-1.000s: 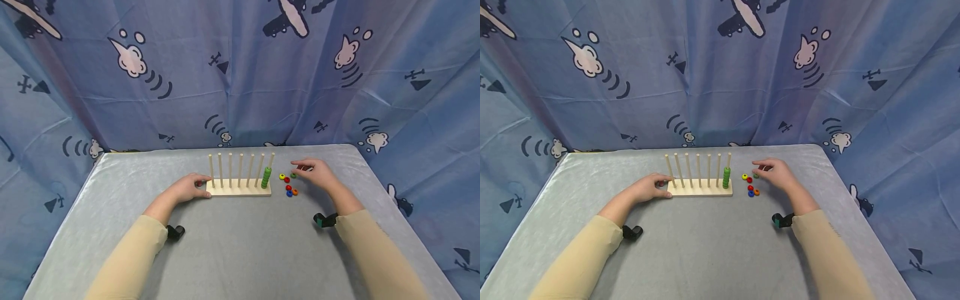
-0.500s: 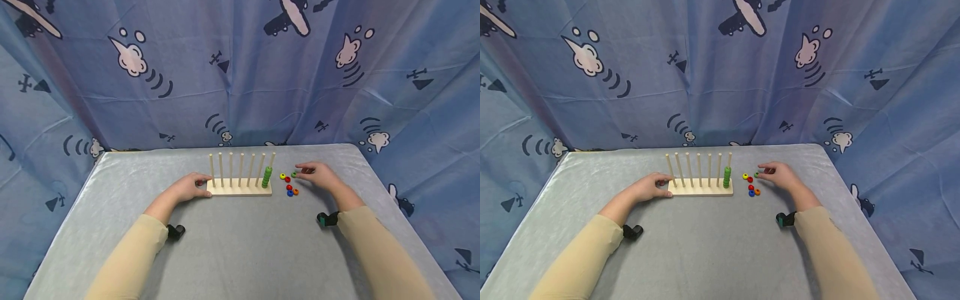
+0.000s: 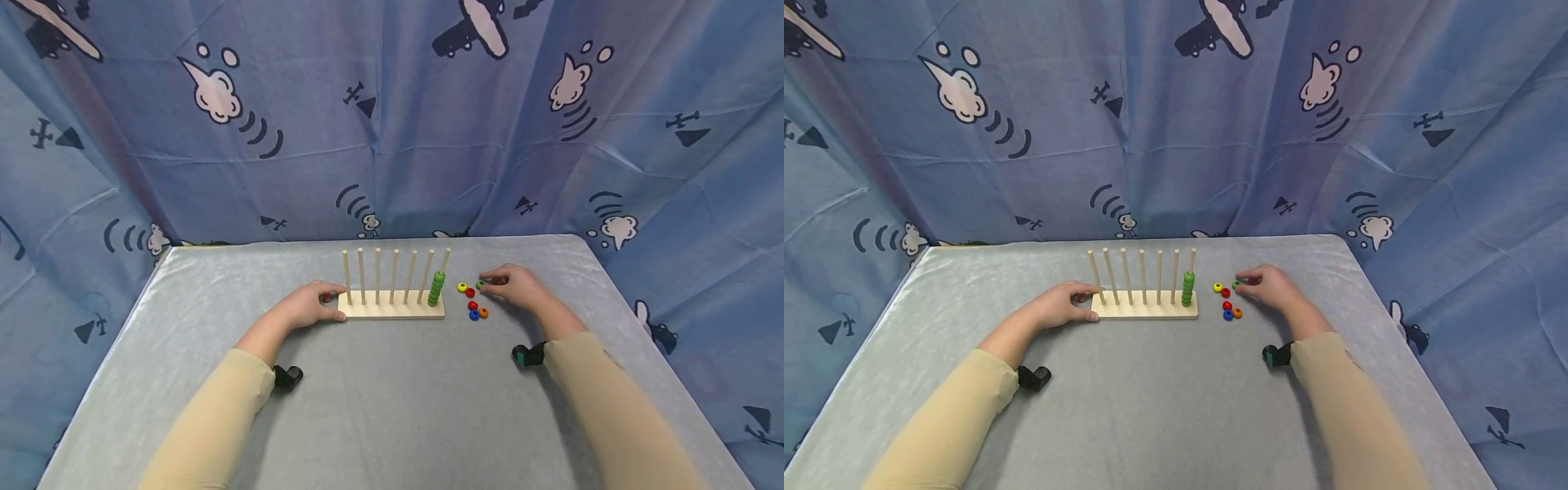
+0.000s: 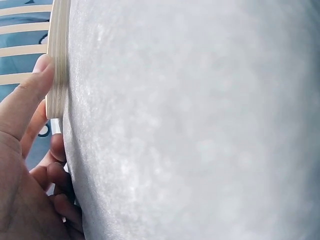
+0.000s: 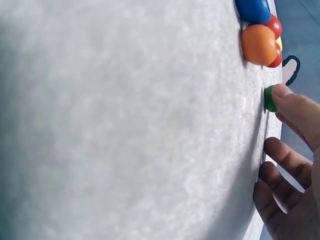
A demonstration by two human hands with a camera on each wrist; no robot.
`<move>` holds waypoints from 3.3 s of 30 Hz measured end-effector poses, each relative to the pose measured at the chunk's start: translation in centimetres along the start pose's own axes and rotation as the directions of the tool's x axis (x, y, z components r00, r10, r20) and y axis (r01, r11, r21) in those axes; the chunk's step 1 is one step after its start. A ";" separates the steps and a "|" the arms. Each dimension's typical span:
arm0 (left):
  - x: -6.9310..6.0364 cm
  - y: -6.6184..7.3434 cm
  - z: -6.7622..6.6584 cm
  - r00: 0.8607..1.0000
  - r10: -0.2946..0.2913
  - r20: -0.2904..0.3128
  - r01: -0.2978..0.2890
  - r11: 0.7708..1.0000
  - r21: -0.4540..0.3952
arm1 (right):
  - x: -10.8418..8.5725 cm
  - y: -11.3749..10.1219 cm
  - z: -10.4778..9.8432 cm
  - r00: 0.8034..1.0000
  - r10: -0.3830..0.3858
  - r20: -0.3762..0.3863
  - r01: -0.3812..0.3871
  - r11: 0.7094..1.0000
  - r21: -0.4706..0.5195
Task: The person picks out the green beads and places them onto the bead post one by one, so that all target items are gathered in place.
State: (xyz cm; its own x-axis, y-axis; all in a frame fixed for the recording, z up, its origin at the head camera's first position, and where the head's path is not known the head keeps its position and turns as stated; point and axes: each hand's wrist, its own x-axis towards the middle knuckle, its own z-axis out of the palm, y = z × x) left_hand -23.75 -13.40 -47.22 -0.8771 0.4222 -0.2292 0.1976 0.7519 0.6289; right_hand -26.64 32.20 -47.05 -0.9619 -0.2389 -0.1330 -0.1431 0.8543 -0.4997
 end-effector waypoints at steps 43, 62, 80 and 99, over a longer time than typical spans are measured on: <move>0.2 -0.5 0.1 1.000 -0.004 0.011 0.004 1.000 0.002 | -1.3 -4.9 -2.4 0.994 -0.007 -0.109 0.009 1.000 0.017; 0.2 -0.2 0.0 1.000 0.011 0.002 -0.011 1.000 -0.007 | -4.0 -12.6 -6.5 0.920 -0.293 -0.260 0.326 0.940 0.096; 0.3 -0.2 0.1 1.000 0.006 -0.007 -0.006 1.000 -0.009 | -4.1 -14.3 -6.1 0.926 -0.323 -0.194 0.350 0.928 0.128; 0.6 -0.5 0.2 1.000 -0.003 0.008 0.003 1.000 0.003 | -3.5 -14.0 -5.0 0.947 -0.287 -0.143 0.305 0.943 0.129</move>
State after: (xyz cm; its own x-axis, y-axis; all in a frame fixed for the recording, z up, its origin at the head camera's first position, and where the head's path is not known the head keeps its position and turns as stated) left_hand -24.26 -13.37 -47.81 -0.8740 0.4243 -0.2368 0.1967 0.7546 0.6259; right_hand -22.39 23.37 -35.27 -0.9033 -0.4056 0.1397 -0.3987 0.6732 -0.6228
